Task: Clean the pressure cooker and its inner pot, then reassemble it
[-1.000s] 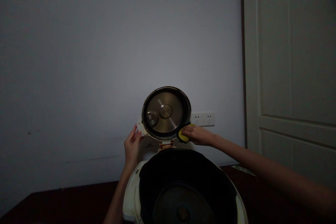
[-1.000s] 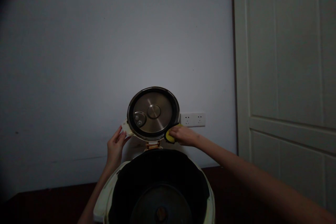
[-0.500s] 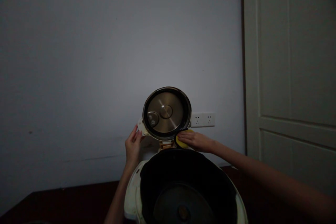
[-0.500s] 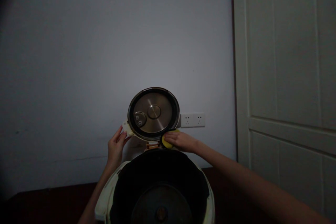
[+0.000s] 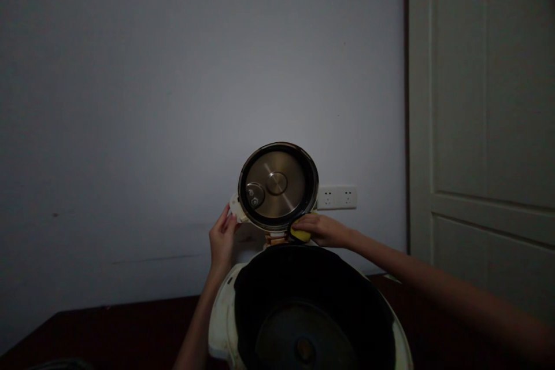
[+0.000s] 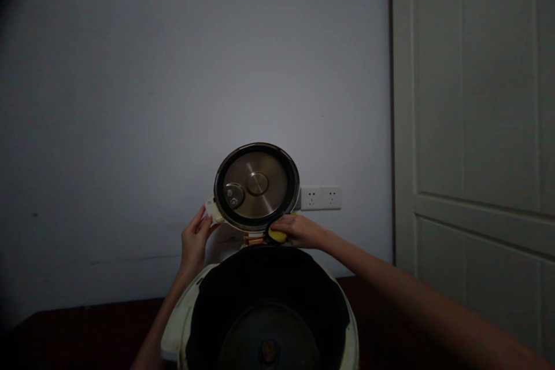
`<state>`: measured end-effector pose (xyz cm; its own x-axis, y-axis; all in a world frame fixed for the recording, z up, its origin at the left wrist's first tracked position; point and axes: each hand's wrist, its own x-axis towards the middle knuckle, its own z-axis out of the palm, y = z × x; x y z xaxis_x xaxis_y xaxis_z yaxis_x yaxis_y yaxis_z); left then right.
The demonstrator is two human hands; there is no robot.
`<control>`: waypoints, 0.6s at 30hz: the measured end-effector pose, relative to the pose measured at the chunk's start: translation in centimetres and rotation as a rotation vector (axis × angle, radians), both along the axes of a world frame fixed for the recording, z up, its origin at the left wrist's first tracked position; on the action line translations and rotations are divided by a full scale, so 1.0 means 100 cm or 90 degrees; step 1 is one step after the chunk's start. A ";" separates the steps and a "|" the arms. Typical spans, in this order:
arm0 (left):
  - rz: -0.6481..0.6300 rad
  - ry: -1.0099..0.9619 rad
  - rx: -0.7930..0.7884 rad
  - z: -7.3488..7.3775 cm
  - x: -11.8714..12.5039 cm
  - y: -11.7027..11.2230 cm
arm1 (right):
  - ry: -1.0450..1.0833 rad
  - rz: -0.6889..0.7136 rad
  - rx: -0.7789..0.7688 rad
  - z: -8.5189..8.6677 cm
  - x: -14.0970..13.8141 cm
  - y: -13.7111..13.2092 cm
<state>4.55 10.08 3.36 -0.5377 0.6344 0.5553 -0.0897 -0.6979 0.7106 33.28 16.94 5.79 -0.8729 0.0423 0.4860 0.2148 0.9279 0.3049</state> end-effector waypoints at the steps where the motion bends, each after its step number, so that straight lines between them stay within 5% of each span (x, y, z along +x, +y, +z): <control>1: 0.003 0.000 0.000 0.000 0.000 0.001 | -0.006 0.000 -0.021 0.002 -0.003 -0.002; 10: 0.011 0.006 -0.003 -0.001 -0.001 0.001 | -0.077 -0.090 -0.013 0.022 0.010 -0.010; 18: -0.008 -0.002 0.001 0.003 0.003 -0.005 | -0.042 -0.137 -0.092 0.023 -0.016 -0.025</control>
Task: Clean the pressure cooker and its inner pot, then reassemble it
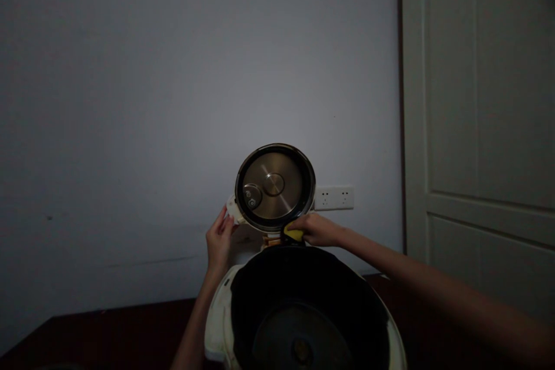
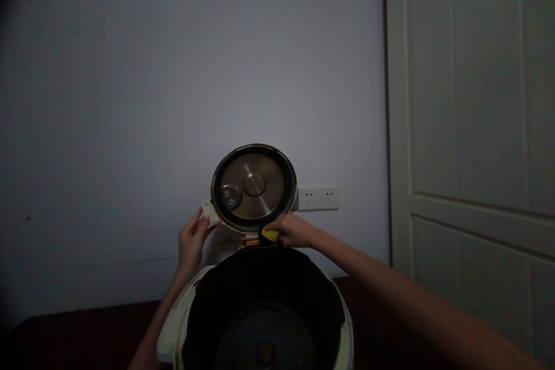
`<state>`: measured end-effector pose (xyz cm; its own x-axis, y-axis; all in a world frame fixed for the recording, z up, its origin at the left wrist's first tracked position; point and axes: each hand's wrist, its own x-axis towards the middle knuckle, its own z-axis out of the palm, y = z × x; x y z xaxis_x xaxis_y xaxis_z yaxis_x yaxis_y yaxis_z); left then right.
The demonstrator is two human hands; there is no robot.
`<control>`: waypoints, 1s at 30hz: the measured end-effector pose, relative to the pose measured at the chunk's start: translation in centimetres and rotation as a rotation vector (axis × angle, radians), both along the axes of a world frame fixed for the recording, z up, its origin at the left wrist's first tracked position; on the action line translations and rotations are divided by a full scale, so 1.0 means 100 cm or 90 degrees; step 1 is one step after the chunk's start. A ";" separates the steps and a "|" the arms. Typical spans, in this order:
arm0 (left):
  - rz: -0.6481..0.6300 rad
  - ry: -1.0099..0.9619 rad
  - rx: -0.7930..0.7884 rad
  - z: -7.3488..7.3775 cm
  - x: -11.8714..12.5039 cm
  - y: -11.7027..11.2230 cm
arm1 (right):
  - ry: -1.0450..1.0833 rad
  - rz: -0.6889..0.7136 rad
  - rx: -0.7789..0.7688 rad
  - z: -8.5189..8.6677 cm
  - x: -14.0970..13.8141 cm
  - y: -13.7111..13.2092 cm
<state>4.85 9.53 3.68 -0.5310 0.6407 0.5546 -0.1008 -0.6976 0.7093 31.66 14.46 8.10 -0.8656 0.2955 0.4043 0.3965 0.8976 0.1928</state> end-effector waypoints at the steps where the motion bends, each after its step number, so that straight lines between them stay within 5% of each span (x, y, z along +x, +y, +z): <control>1: 0.001 0.000 -0.001 0.000 0.000 0.000 | 0.006 -0.004 -0.004 0.001 -0.003 -0.001; 4: 0.001 -0.001 -0.001 -0.002 -0.001 0.003 | 0.048 0.024 0.054 0.004 -0.015 -0.003; 9: -0.002 0.011 0.022 -0.003 -0.003 0.005 | -0.073 0.236 0.352 0.014 -0.055 -0.007; 12: -0.002 0.011 0.015 -0.004 -0.004 0.006 | -0.134 0.263 0.473 0.023 -0.079 -0.005; 22: 0.013 0.009 0.005 -0.009 -0.006 0.013 | -0.207 0.248 0.548 0.014 -0.066 0.009; 30: 0.006 0.030 0.026 -0.007 -0.005 0.009 | -0.220 0.239 0.617 0.040 -0.090 -0.006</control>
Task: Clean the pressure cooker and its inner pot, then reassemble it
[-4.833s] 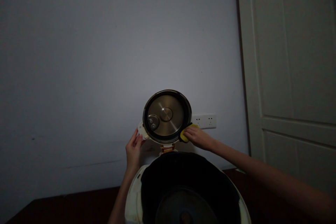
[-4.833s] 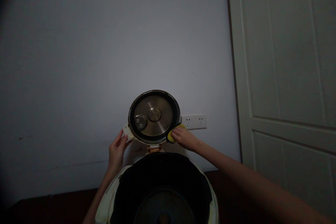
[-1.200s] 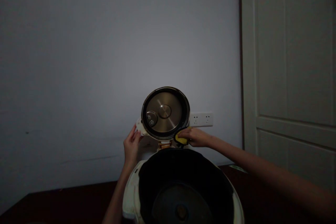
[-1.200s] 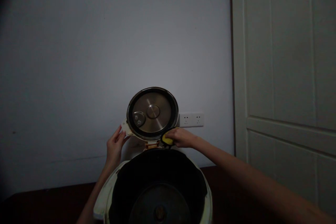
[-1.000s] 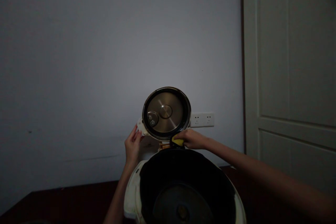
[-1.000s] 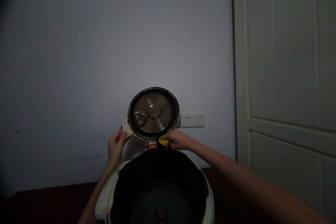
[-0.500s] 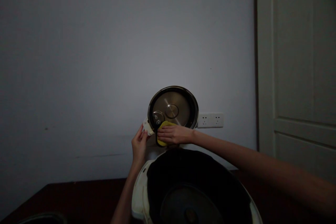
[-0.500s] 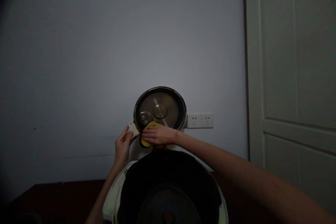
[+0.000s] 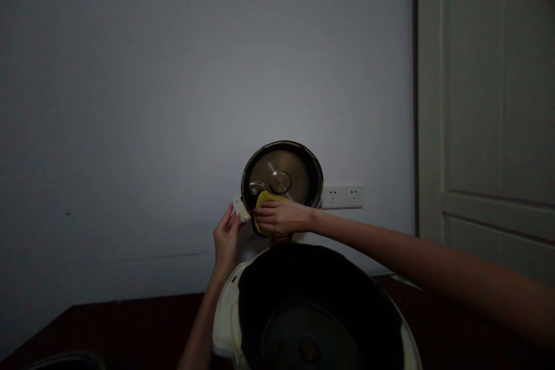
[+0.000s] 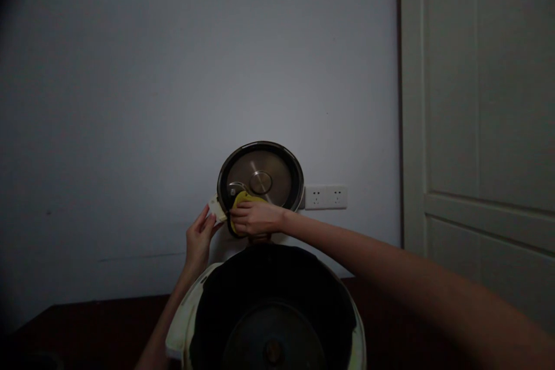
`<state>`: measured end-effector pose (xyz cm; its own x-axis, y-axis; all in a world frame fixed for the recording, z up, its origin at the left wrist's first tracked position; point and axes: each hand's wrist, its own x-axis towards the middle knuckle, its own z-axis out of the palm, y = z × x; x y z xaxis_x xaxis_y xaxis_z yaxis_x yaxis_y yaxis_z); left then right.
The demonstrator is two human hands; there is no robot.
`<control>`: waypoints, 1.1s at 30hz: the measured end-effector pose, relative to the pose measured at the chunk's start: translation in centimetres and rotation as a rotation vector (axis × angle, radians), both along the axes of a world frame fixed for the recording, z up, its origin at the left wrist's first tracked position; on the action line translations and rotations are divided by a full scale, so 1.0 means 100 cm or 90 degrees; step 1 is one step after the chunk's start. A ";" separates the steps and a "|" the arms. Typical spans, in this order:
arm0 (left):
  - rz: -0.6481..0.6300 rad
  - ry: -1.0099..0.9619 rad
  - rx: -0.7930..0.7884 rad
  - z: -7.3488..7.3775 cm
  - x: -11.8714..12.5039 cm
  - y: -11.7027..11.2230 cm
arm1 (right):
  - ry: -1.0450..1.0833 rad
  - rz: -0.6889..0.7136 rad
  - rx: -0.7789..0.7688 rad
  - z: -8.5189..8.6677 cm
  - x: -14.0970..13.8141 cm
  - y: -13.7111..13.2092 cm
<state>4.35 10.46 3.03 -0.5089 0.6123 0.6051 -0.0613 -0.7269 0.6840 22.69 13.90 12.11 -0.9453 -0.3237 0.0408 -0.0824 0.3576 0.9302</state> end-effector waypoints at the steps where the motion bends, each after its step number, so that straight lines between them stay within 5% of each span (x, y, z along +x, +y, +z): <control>1: -0.001 0.000 0.001 0.000 0.000 0.000 | 0.002 -0.009 -0.003 0.001 -0.002 -0.001; 6: -0.007 0.001 0.002 0.001 0.001 -0.002 | -0.056 -0.068 -0.090 -0.006 0.015 -0.002; 9: -0.008 0.001 0.000 0.003 0.002 -0.003 | -0.013 -0.058 -0.262 -0.012 0.046 -0.005; 11: -0.010 -0.001 -0.008 0.003 0.001 -0.004 | 0.160 -0.021 -0.480 -0.017 0.070 -0.016; 15: -0.003 -0.008 -0.026 0.002 -0.001 -0.001 | 0.672 0.049 -1.098 -0.037 0.109 -0.056; 17: 0.005 -0.003 -0.027 0.001 -0.002 0.000 | 0.810 0.130 -1.381 -0.051 0.121 -0.077; 19: 0.011 0.002 -0.024 0.001 -0.002 0.000 | 0.857 0.240 -1.553 -0.065 0.129 -0.094; 22: 0.006 -0.001 -0.026 0.003 0.000 -0.003 | 0.903 0.325 -1.626 -0.079 0.142 -0.107; 26: 0.003 -0.021 -0.037 0.006 0.003 -0.005 | 0.975 0.352 -1.547 -0.081 0.170 -0.108; 30: 0.004 -0.039 -0.068 0.010 0.002 -0.005 | 1.000 0.252 -1.466 -0.083 0.208 -0.101; 33: -0.023 -0.037 -0.091 0.013 -0.001 -0.005 | 1.059 0.169 -1.444 -0.100 0.235 -0.092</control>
